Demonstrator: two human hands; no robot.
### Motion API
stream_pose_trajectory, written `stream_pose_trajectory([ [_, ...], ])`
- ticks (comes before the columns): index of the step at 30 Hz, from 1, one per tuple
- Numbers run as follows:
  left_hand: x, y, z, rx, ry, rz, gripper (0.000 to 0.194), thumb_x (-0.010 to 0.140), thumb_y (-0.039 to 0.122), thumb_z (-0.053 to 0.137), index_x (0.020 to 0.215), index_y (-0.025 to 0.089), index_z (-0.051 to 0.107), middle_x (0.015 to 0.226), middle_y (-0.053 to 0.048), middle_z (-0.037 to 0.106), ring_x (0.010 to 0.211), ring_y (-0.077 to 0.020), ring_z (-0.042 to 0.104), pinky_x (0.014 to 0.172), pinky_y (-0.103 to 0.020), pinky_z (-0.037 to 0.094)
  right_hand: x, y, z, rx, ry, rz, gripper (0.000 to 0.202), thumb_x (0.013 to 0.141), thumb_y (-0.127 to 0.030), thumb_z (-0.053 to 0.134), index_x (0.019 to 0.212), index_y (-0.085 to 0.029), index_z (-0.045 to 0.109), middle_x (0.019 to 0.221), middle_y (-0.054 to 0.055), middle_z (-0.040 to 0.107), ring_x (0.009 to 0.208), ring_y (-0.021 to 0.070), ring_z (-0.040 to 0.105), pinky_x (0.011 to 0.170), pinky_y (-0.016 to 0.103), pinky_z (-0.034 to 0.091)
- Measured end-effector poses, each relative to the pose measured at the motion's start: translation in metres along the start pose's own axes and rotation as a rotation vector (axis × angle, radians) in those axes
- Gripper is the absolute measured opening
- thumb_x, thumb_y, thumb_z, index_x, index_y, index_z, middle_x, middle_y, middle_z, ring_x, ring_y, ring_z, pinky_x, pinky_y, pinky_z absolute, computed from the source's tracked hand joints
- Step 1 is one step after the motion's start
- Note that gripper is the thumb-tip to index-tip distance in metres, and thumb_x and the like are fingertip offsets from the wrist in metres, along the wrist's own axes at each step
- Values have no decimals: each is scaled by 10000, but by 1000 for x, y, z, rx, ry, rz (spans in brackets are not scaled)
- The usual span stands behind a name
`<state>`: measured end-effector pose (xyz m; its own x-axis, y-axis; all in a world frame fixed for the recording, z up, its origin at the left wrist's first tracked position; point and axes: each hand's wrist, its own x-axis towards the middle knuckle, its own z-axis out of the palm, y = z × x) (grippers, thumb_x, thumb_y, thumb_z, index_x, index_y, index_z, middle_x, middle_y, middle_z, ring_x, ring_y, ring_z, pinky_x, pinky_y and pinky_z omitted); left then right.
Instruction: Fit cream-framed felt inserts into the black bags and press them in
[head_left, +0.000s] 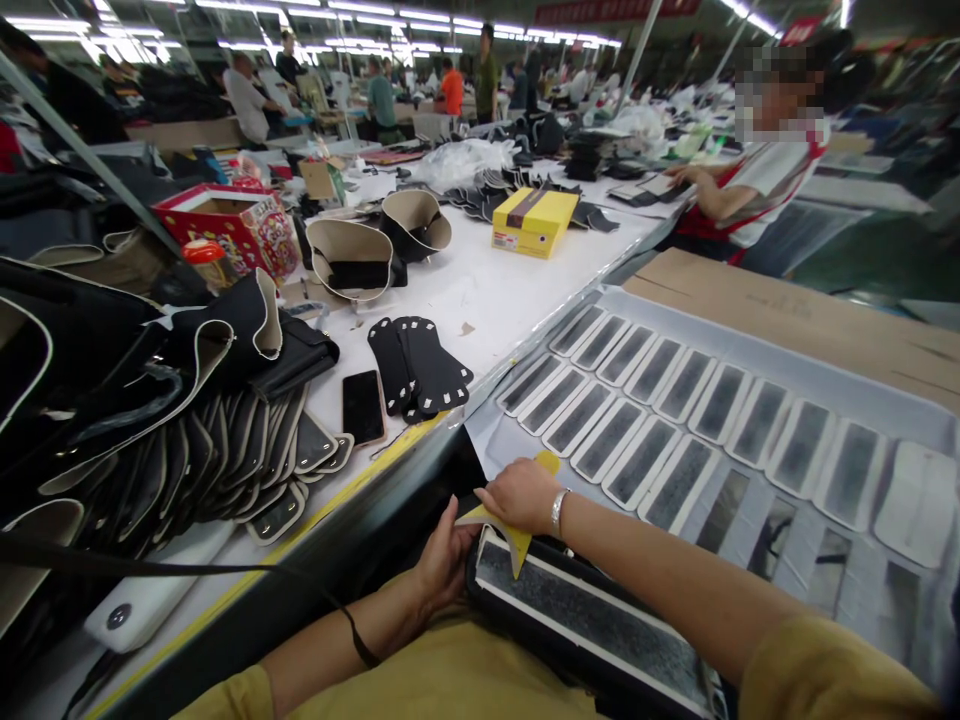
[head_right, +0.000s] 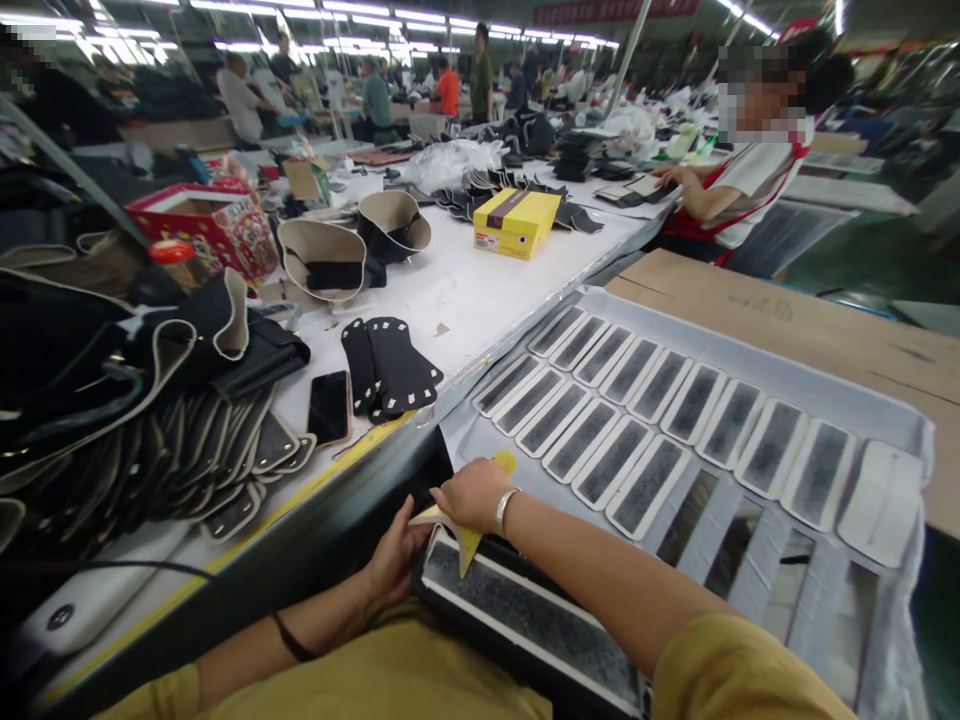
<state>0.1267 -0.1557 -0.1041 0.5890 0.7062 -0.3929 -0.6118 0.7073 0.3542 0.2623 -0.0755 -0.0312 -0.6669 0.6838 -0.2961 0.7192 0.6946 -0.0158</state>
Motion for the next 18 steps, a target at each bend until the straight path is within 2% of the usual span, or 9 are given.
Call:
stream_pose_trajectory([
  [6, -2, -2, 3, -3, 42, 59, 588, 860, 528, 381, 1142, 57, 591, 982, -140, 687, 936, -299, 627, 930, -397, 393, 3, 4, 2, 14, 18, -70, 590, 946, -425, 184, 771, -167, 684, 766, 109, 688, 751, 248, 639, 686, 353, 398],
  [11, -4, -5, 1, 27, 70, 113, 547, 843, 504, 418, 1096, 61, 617, 949, -133, 692, 937, -293, 624, 908, -388, 414, 2, 6, 5, 21, 42, -108, 576, 947, -417, 197, 754, -166, 678, 763, 109, 690, 749, 246, 639, 685, 352, 392],
  [18, -3, -14, 1, 93, 169, 158, 494, 822, 483, 437, 1040, 89, 640, 953, -115, 691, 998, -307, 598, 914, -415, 417, 6, 10, 9, 8, 56, -184, 597, 949, -423, 181, 752, -164, 682, 749, 113, 691, 732, 236, 637, 672, 341, 380],
])
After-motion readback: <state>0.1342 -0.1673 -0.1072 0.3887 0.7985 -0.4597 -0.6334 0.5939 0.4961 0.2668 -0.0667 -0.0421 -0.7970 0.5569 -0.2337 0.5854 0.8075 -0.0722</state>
